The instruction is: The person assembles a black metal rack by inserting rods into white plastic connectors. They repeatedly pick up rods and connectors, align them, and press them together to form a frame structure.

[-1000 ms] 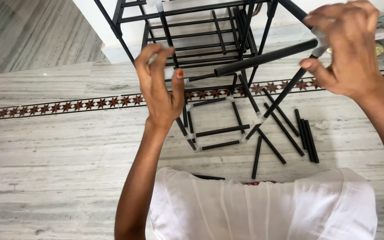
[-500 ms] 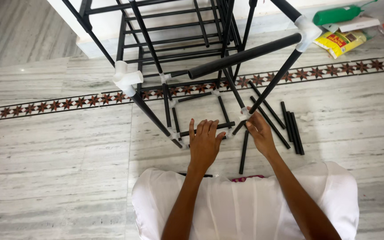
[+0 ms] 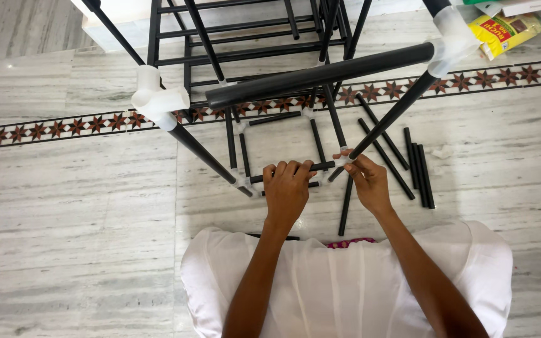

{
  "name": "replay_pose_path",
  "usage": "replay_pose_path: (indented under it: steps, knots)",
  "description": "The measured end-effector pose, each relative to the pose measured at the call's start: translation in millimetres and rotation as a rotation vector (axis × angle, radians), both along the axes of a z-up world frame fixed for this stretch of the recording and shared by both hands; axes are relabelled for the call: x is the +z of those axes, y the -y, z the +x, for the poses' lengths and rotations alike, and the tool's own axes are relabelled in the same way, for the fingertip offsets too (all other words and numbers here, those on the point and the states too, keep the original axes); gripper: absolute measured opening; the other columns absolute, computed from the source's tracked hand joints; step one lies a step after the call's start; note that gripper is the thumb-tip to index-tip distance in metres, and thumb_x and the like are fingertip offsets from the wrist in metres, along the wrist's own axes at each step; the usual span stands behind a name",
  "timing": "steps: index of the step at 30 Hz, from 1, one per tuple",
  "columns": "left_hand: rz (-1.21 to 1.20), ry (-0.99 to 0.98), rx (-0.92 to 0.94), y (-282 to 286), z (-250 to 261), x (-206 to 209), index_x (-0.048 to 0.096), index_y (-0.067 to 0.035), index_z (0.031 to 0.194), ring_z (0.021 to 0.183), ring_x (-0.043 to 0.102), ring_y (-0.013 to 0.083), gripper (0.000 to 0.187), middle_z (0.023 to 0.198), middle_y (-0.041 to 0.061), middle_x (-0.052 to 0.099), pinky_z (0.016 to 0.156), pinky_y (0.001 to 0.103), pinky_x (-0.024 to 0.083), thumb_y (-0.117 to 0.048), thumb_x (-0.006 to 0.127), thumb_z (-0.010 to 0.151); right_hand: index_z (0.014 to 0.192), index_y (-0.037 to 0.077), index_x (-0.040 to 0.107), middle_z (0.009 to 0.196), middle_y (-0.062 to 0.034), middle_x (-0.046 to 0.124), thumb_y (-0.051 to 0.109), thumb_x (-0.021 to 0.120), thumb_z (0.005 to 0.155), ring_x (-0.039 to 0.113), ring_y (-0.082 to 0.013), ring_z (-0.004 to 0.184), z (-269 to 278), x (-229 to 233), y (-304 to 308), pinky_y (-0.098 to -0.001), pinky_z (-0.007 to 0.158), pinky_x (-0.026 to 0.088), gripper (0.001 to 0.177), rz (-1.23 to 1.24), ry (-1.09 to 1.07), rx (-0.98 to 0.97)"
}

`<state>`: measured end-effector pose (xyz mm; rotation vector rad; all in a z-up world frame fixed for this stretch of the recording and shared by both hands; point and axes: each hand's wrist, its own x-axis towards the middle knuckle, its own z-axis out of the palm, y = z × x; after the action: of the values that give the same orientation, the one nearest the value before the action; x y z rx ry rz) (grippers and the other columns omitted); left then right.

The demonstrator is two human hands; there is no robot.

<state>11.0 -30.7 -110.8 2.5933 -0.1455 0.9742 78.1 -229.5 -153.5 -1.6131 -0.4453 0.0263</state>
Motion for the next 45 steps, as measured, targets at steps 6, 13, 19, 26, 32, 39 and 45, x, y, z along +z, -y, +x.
replay_pose_path:
  steps: [6,13,19,26,32,39,45]
  knots:
    - [-0.015,0.009,0.009,1,0,-1,0.074,-0.013,0.106,0.079,0.054,0.0186,0.017,0.084,-0.001,0.063,0.084,0.039,0.037,-0.026,0.074,0.095,0.131,0.006,0.066,0.114,-0.0071,0.076,0.013,0.062,0.104,0.059,-0.0041,0.080,-3,3,-2,-0.0218,0.072,0.048,0.029,-0.039,-0.001,-0.045]
    - [0.008,-0.053,-0.011,1,2,-2,0.075,-0.012,0.104,0.074,0.052,0.0175,0.014,0.079,-0.001,0.062,0.081,0.037,0.037,-0.023,0.074,0.095,0.128,0.005,0.069,0.106,-0.0064,0.078,0.013,0.064,0.103,0.047,-0.0018,0.063,-1,-1,1,-0.0205,0.056,0.040,0.027,-0.088,0.042,-0.067]
    - [-0.018,-0.038,-0.026,3,0,-1,0.075,-0.012,0.102,0.072,0.052,0.0173,0.012,0.078,-0.002,0.062,0.080,0.036,0.037,-0.021,0.075,0.093,0.126,0.004,0.070,0.099,-0.0051,0.076,0.012,0.066,0.102,0.047,-0.0010,0.063,-3,-6,1,-0.0196,0.054,0.040,0.025,-0.079,0.143,-0.070]
    - [-0.089,-0.154,-0.134,-20,11,3,0.077,-0.014,0.103,0.079,0.055,0.0175,0.011,0.083,-0.004,0.066,0.089,0.040,0.035,-0.021,0.074,0.096,0.121,0.003,0.071,0.073,-0.0027,0.068,0.014,0.071,0.100,0.044,-0.0039,0.057,-14,-1,-10,-0.0219,0.053,0.039,0.024,-0.228,0.067,-0.156]
    - [-0.133,-0.031,-0.171,-38,2,16,0.075,-0.018,0.109,0.137,0.046,0.0304,0.018,0.121,0.005,0.065,0.119,0.057,0.013,-0.020,0.070,0.091,0.136,-0.003,0.061,0.093,-0.0103,0.073,0.017,0.064,0.107,0.069,-0.0089,0.085,-46,7,-37,-0.0292,0.073,0.053,0.036,-0.158,0.366,-0.196]
    - [-0.238,0.351,0.045,-58,-36,74,0.071,-0.014,0.125,0.146,0.045,0.0291,0.025,0.140,0.006,0.062,0.127,0.051,0.032,-0.007,0.058,0.104,0.111,0.000,0.075,0.079,-0.0114,0.069,0.016,0.061,0.103,0.062,-0.0227,0.063,-47,65,-25,-0.0340,0.061,0.048,0.022,-0.396,0.609,-0.286]
    - [0.034,0.346,-0.091,-87,-39,190,0.061,-0.005,0.139,0.149,0.037,0.0351,0.042,0.149,0.016,0.052,0.128,0.056,0.022,-0.018,0.061,0.099,0.126,-0.002,0.066,0.129,-0.0187,0.060,0.035,0.058,0.111,0.056,-0.0326,0.122,-37,171,-1,-0.0474,0.108,0.047,0.041,-0.200,0.938,-0.356]
